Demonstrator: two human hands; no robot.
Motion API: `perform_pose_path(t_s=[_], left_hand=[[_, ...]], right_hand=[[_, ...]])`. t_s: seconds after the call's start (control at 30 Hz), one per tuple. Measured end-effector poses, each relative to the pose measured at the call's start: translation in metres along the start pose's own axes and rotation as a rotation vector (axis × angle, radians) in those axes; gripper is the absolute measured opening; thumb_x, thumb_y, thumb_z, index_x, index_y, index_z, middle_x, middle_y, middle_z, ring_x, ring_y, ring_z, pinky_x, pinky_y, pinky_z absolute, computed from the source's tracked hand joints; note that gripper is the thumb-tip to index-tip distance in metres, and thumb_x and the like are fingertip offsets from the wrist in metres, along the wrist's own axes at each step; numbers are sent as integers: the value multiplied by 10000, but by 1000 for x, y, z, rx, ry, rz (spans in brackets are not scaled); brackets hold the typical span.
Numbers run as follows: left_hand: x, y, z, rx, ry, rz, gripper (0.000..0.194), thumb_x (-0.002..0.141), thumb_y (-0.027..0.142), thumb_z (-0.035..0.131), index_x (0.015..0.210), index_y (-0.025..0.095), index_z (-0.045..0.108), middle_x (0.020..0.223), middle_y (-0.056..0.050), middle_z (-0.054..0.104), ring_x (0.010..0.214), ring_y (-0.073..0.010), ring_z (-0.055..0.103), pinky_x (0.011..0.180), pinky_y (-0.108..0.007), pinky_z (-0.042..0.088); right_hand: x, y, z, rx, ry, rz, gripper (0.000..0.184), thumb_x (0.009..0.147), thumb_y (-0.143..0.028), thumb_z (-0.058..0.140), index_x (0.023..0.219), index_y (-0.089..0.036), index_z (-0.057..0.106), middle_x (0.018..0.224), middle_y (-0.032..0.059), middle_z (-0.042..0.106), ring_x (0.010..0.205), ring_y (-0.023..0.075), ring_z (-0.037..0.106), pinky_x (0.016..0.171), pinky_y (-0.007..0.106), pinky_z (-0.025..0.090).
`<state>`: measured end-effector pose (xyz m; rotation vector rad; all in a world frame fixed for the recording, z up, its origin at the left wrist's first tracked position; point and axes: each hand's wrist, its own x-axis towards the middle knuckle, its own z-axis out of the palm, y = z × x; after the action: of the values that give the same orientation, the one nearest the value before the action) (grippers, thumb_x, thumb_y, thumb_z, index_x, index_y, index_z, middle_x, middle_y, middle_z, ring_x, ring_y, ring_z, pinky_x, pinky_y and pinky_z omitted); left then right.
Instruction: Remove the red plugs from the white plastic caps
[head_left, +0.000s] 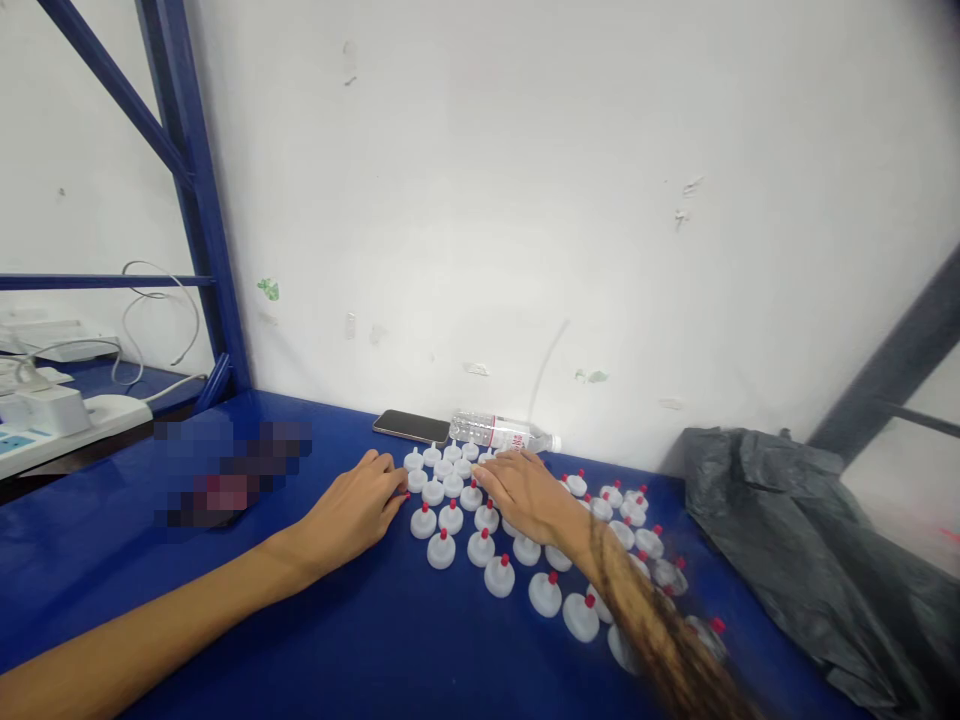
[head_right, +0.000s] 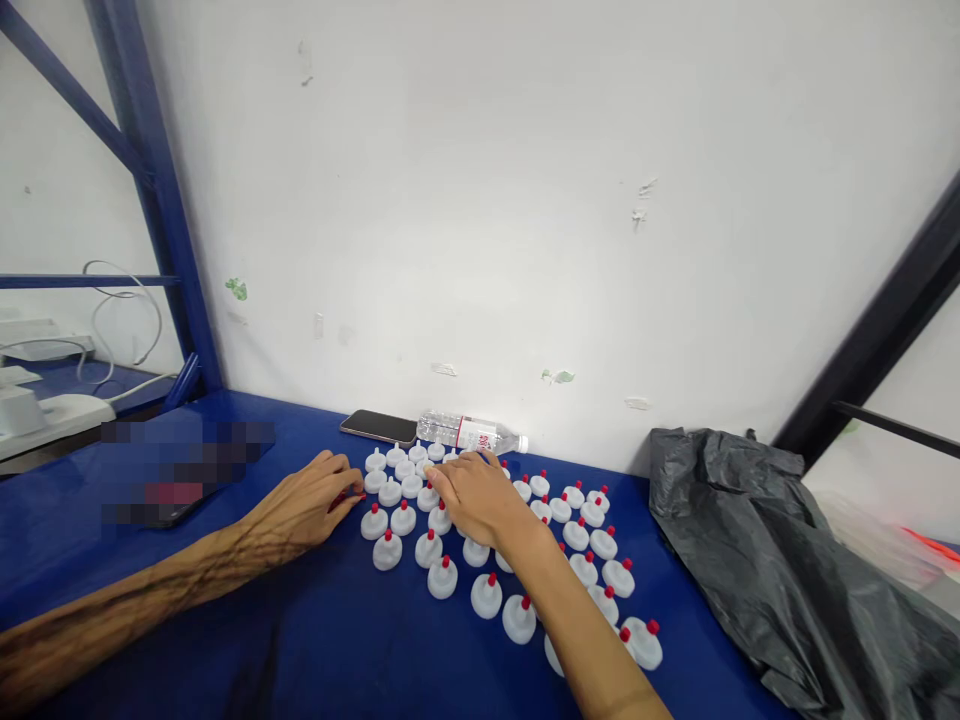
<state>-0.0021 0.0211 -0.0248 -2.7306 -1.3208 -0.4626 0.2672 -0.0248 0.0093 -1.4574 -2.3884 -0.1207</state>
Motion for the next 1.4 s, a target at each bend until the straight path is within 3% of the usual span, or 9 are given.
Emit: perform_pose_path(t_s=[0.1,0.23,0.37,0.6,0.93,1.23,1.4], left_hand=[[-1,-1,3,-20,49,19,122,977,245,555,1018,199,660,982,-70,605,981,-261,530,747,-338,448],[0,-5,8,-57,39,71,141,985,222,539,958,215,677,986,-63,610,975,-244,532,748,-322,446],[3,-8,9,-78,76,89,142,990,252,527,970,215,662,993,-64,631,972,-242,554,734,-323,459],[2,5,-8,-146,219,81,168,1008,309,478,1004,214,617,904,-29,645,834,-200,606,731,-309,478],[-5,17,-6,-204,360,313,163,1017,255,512,1006,213,668,813,-9,660,749,-156,603,670,-270,454],[-5,16,-9,-189,299,283,201,1047,265,472,1123,218,653,1049,-23,708,938,-160,669,806,-266,497],[-6,11,-8,-161,242,313,244,1062,264,426,1103,238,665,1030,-15,683,789,-118,655,639,-222,439]], right_hand=[[4,2,-1,-17,40,-31,470,1098,-340,298,823,-230,662,872,19,755,992,216,685,1018,486,450],[0,4,-4,-56,156,-44,260,1071,-342,425,1055,-229,659,1074,40,752,1070,224,661,1088,498,386],[-5,-3,-6,-113,232,-86,156,1029,-275,514,1114,-204,624,1097,74,701,1018,245,636,969,447,465],[-7,-30,-2,-194,181,-274,220,985,-106,485,1164,-192,578,1093,71,688,986,239,620,899,412,483],[-9,-45,3,-85,255,-354,284,1005,-216,510,1287,-199,541,1135,100,701,1017,263,656,881,405,549],[-9,-44,3,-45,295,-378,283,1012,-210,499,1293,-202,531,1144,119,713,1034,268,665,900,425,557],[-9,-43,10,-56,314,-391,265,1015,-225,533,1275,-177,521,1122,99,713,1014,242,664,883,402,552]])
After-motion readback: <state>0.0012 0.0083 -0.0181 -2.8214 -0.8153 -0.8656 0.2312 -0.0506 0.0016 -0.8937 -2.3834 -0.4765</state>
